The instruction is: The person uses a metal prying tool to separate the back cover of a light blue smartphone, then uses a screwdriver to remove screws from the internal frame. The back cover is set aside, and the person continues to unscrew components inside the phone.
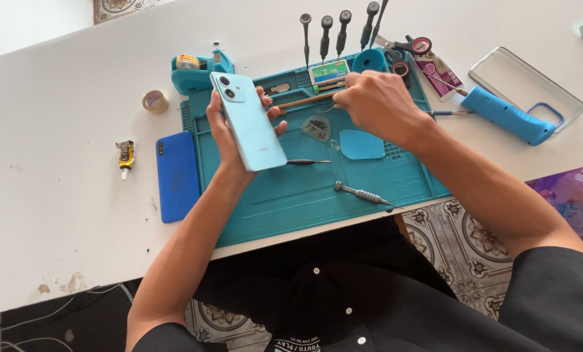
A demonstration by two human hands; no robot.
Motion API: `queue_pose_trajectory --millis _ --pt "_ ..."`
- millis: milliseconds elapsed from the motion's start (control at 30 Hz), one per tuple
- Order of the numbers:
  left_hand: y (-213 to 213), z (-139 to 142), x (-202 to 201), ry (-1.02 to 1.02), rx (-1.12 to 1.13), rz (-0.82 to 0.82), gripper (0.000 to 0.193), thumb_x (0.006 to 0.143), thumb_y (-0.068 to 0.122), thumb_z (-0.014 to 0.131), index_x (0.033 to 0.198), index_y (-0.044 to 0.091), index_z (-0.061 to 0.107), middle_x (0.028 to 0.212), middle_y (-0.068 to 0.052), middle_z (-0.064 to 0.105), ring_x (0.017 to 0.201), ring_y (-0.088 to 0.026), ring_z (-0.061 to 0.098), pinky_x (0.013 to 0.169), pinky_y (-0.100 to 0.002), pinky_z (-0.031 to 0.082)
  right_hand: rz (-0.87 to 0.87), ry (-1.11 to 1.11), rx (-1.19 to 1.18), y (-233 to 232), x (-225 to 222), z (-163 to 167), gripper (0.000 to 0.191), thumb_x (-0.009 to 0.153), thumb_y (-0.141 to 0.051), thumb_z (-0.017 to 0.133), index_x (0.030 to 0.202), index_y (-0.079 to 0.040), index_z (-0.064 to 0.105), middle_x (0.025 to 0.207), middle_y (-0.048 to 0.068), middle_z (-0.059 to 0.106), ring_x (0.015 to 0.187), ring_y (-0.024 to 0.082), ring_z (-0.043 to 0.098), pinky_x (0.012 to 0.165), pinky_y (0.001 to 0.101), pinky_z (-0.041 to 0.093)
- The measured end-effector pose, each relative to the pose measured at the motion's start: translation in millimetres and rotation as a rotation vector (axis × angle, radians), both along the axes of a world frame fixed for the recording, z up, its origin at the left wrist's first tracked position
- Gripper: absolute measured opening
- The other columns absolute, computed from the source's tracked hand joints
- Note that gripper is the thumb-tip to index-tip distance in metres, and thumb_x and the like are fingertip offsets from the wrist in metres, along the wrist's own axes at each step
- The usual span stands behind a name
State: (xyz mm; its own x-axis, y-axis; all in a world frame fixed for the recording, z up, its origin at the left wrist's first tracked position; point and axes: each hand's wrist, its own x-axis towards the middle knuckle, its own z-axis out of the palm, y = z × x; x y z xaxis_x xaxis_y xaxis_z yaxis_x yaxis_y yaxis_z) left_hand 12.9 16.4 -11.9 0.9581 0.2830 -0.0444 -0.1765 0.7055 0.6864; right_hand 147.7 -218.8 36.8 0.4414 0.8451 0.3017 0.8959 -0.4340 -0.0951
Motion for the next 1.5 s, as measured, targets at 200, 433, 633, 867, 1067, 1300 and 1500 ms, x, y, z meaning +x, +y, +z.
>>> queue_pose_trajectory --millis 200,433,633,867,1067,1300,1500 --pt "-4.6 1.4 4.8 0.044 -0.006 0.004 0.072 0.097 0.066 0.038 0.142 0.010 0.046 0.129 -0.016 0.064 0.114 -0.029 0.069 0.093 -0.058 0.063 0.043 -0.150 -0.031 -4.8 2.6 0.1 0.032 0.093 -0.006 0.063 0.116 -0.019 0.080 0.088 0.006 0.074 0.068 0.021 0.067 0.071 0.0452 0.048" --pt "-10.0 -7.1 13.2 0.032 -0.037 -0.048 0.076 0.100 0.067 0.037 0.148 0.008 0.042 0.133 -0.019 0.060 0.115 -0.030 0.066 0.090 -0.058 0.062 -0.003 -0.045 -0.339 -7.0 -6.4 4.0 0.058 0.092 -0.003 0.057 0.143 -0.031 0.062 0.093 0.008 0.070 0.067 0.022 0.069 0.062 0.0379 0.052" --pt "-16.2 -7.7 16.4 0.073 0.033 -0.040 0.079 0.097 0.068 0.036 0.151 0.010 0.038 0.134 -0.018 0.059 0.120 -0.030 0.063 0.092 -0.055 0.063 -0.105 0.074 -0.573 -7.6 -12.7 19.2 0.077 0.094 0.003 0.048 0.158 -0.039 0.039 0.095 0.011 0.067 0.069 0.020 0.070 0.057 0.0358 0.054" --pt "-13.5 -8.7 13.4 0.054 0.040 -0.047 0.081 0.098 0.069 0.034 0.151 0.007 0.039 0.132 -0.019 0.060 0.118 -0.030 0.065 0.091 -0.056 0.064 -0.078 0.182 -0.508 -12.6 -7.5 28.0 0.070 0.089 0.001 0.054 0.150 -0.032 0.046 0.097 0.013 0.070 0.079 0.029 0.071 0.064 0.0430 0.054" --pt "-8.3 -4.8 7.4 0.045 0.037 -0.055 0.078 0.098 0.067 0.035 0.151 0.010 0.039 0.131 -0.018 0.062 0.115 -0.028 0.067 0.092 -0.056 0.064 -0.018 0.404 -0.233 -11.8 0.9 25.7 0.045 0.088 0.004 0.055 0.131 -0.008 0.054 0.111 0.019 0.073 0.089 0.038 0.073 0.074 0.0492 0.053" --pt "-8.2 0.1 4.2 0.084 0.025 -0.035 0.075 0.098 0.066 0.036 0.147 0.010 0.044 0.127 -0.016 0.063 0.112 -0.028 0.068 0.093 -0.057 0.063 0.241 0.301 -0.005 -11.6 3.4 25.3 0.027 0.090 -0.003 0.062 0.116 0.002 0.066 0.107 0.024 0.073 0.097 0.043 0.069 0.082 0.0498 0.052" --pt "-8.8 1.4 3.5 0.068 0.015 -0.045 0.075 0.099 0.066 0.037 0.148 0.009 0.043 0.129 -0.016 0.062 0.114 -0.028 0.067 0.094 -0.056 0.062 0.137 0.478 -0.366 -3.6 -3.9 31.1 0.032 0.085 -0.028 0.077 0.105 -0.003 0.073 0.075 0.018 0.070 0.071 0.032 0.068 0.068 0.0422 0.052"
